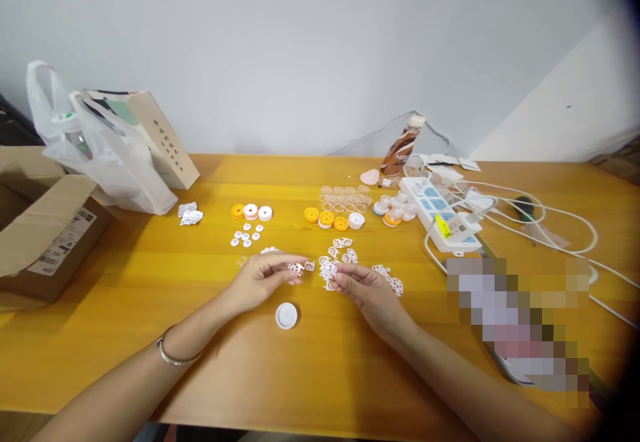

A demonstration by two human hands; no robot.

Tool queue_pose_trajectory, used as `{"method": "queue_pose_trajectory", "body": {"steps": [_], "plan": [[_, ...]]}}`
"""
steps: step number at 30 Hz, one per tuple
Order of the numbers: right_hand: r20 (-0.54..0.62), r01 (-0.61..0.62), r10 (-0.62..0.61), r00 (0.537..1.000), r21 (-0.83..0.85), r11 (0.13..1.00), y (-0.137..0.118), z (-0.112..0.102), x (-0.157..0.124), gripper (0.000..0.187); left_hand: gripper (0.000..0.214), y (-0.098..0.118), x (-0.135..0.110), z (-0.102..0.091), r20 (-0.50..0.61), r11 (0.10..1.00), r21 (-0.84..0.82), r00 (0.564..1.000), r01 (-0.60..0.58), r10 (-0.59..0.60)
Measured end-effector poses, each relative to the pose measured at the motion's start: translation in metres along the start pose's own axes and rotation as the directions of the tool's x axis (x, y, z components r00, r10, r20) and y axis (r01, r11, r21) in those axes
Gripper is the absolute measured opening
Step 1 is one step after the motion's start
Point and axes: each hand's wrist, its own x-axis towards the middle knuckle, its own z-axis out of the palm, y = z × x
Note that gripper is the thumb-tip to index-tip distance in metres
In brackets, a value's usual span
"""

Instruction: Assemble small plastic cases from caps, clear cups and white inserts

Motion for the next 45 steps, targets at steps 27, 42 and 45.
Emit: {"method": "queue_pose_trajectory", "body": {"steps": [27,42,45], "plan": [[0.207,0.043,-0.009,0.978,-0.161,0.986,0.001,0.011,-0.011,0.016,0.022,0.002,-0.008,0.027,0.011,0.865,0.297,0.908,-0.404,0.42],[0.163,0.118,-0.085,0.983,-0.204,0.972,0.005,0.012,-0.01,0.013,0.017,0.011,-0.014,0.037,-0.031,0.941,0.247,0.969,-0.23,0.245],[0.139,0.145,-0.117,0.983,-0.207,0.968,0.005,0.015,-0.01,0.013,0.016,0.01,-0.014,0.039,-0.056,0.953,0.221,0.973,-0.206,0.223]]}}
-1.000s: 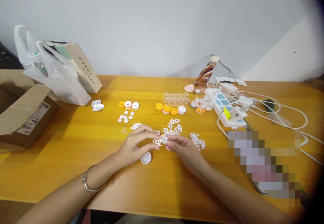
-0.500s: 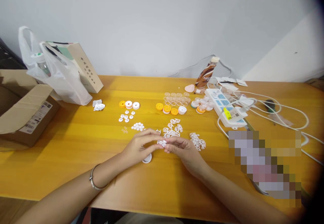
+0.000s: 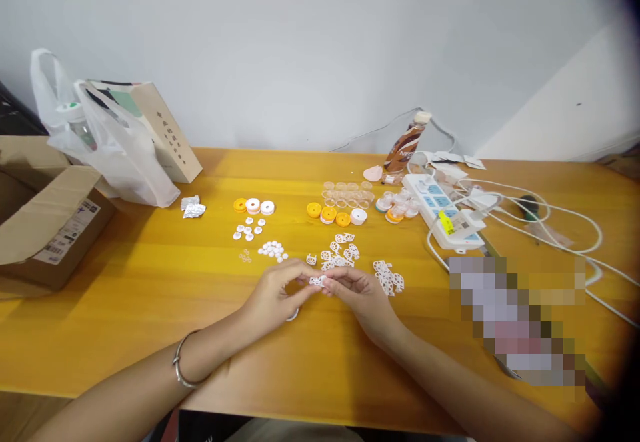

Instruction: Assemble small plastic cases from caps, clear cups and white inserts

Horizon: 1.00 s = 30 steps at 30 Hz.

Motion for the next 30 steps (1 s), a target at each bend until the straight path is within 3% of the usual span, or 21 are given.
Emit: {"method": "queue_pose_trajectory", "body": {"steps": [16,25,30], "plan": [[-0.003,0.068,-0.069,0.998,-0.003,0.998,0.008,0.006,0.004,0.013,0.021,-0.005,0.002,0.007,-0.02,0.929,-0.316,0.978,0.191,-0.208],[0.038,0.097,-0.096,0.995,-0.032,0.995,0.008,0.006,0.005,0.015,0.016,-0.005,0.006,0.003,-0.012,0.953,-0.213,0.975,0.214,-0.221],[0.01,0.118,-0.117,0.993,-0.044,0.992,0.009,0.006,0.003,0.017,0.017,0.001,0.011,-0.023,-0.017,0.995,-0.038,0.996,0.091,-0.092]]}}
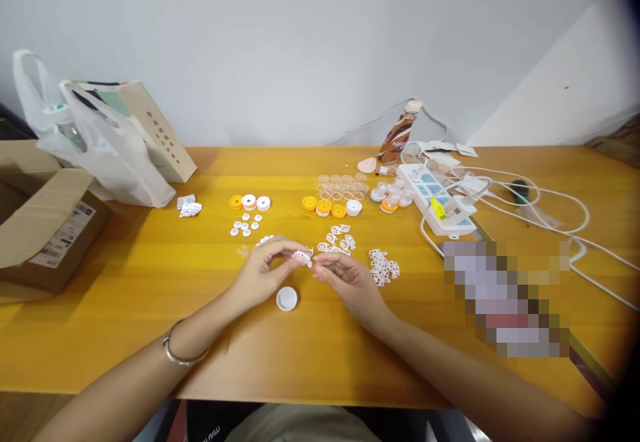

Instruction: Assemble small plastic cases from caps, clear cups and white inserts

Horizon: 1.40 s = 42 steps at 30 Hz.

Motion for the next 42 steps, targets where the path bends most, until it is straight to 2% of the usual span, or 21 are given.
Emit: {"method": "queue_pose_trajectory", "body": {"steps": [2,5,10,15,23,27,35,39,42], "plan": [[0.006,0.052,-0.051,0.999,-0.076,0.996,0.001,0.0,-0.002,0.018,0.017,0.005,0.0,-0.016,0.124,0.989,0.126,0.99,-0.076,0.061],[0.087,0.176,-0.159,0.983,-0.261,0.949,0.004,0.0,-0.005,0.023,0.019,0.01,-0.003,-0.034,0.36,0.964,0.232,0.932,-0.133,0.042],[0.284,0.341,-0.217,0.934,-0.524,0.78,0.009,0.007,-0.013,0.051,0.008,0.014,-0.008,-0.041,0.51,0.946,0.291,0.86,-0.146,-0.025],[0.383,0.371,-0.153,0.911,-0.601,0.708,0.014,0.013,-0.014,0.052,0.005,0.014,-0.008,-0.039,0.524,0.932,0.334,0.849,-0.14,-0.06],[0.456,0.385,-0.113,0.883,-0.565,0.73,0.011,0.014,-0.012,0.033,0.005,0.015,-0.01,-0.034,0.585,0.932,0.298,0.811,-0.208,-0.007],[0.453,0.391,-0.126,0.883,-0.559,0.731,0.011,0.014,-0.012,0.029,0.006,0.015,-0.014,-0.028,0.583,0.915,0.331,0.813,-0.232,-0.004],[0.44,0.427,-0.167,0.882,-0.602,0.674,0.012,0.014,-0.008,0.023,0.005,0.012,-0.013,-0.024,0.567,0.924,0.307,0.823,-0.228,0.015],[0.378,0.372,-0.172,0.91,-0.559,0.741,0.011,0.013,-0.006,0.019,0.005,0.013,-0.012,-0.022,0.524,0.937,0.274,0.85,-0.216,0.043],[0.33,0.261,-0.128,0.935,-0.397,0.88,0.011,0.011,-0.006,0.02,0.01,0.018,-0.012,-0.023,0.468,0.952,0.219,0.88,-0.212,0.088]]}}
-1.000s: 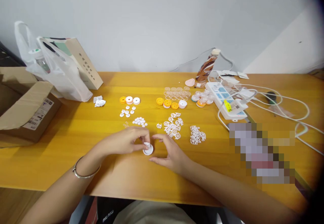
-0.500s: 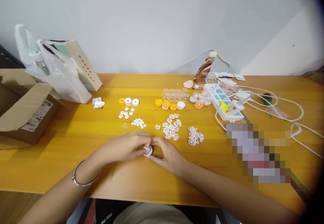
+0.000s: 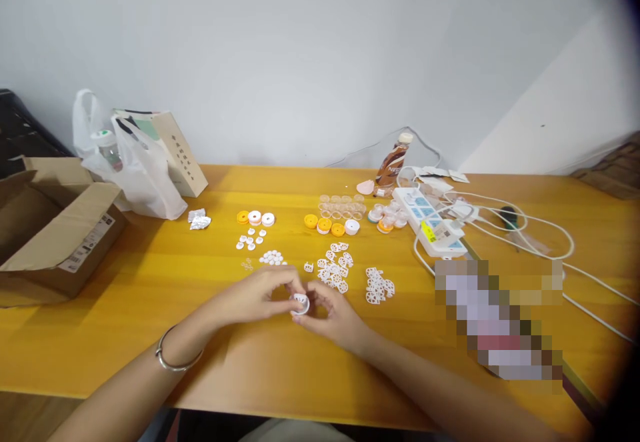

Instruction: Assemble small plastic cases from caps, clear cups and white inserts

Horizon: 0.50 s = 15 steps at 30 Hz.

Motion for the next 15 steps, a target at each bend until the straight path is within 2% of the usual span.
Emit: {"method": "queue_pose_trajectory", "body": {"steps": [3,5,7,9,12,15], "plan": [[0.069,-0.095,0.077,0.995,0.32,0.943,0.001,-0.003,-0.002,0.026,0.026,0.001,0.009,-0.011,-0.065,1.0,-0.004,0.998,-0.026,0.025],[0.076,-0.144,0.123,0.989,0.419,0.897,0.002,-0.006,-0.003,0.031,0.031,-0.006,0.026,-0.025,-0.138,0.998,0.046,0.99,-0.034,0.04],[0.076,-0.18,0.163,0.984,0.467,0.866,0.003,-0.01,-0.003,0.035,0.026,-0.02,0.055,-0.04,-0.239,0.992,0.123,0.97,-0.011,0.04],[0.1,-0.204,0.178,0.979,0.514,0.833,0.004,-0.012,-0.002,0.037,0.027,-0.04,0.093,-0.053,-0.325,0.972,0.218,0.946,0.09,-0.015],[0.148,-0.234,0.182,0.972,0.57,0.788,0.006,-0.014,-0.003,0.038,0.041,-0.071,0.148,-0.064,-0.36,0.963,0.226,0.931,0.147,-0.058],[0.163,-0.253,0.194,0.967,0.6,0.759,0.009,-0.014,-0.005,0.038,0.05,-0.094,0.184,-0.062,-0.347,0.963,0.215,0.934,0.16,-0.078]]}}
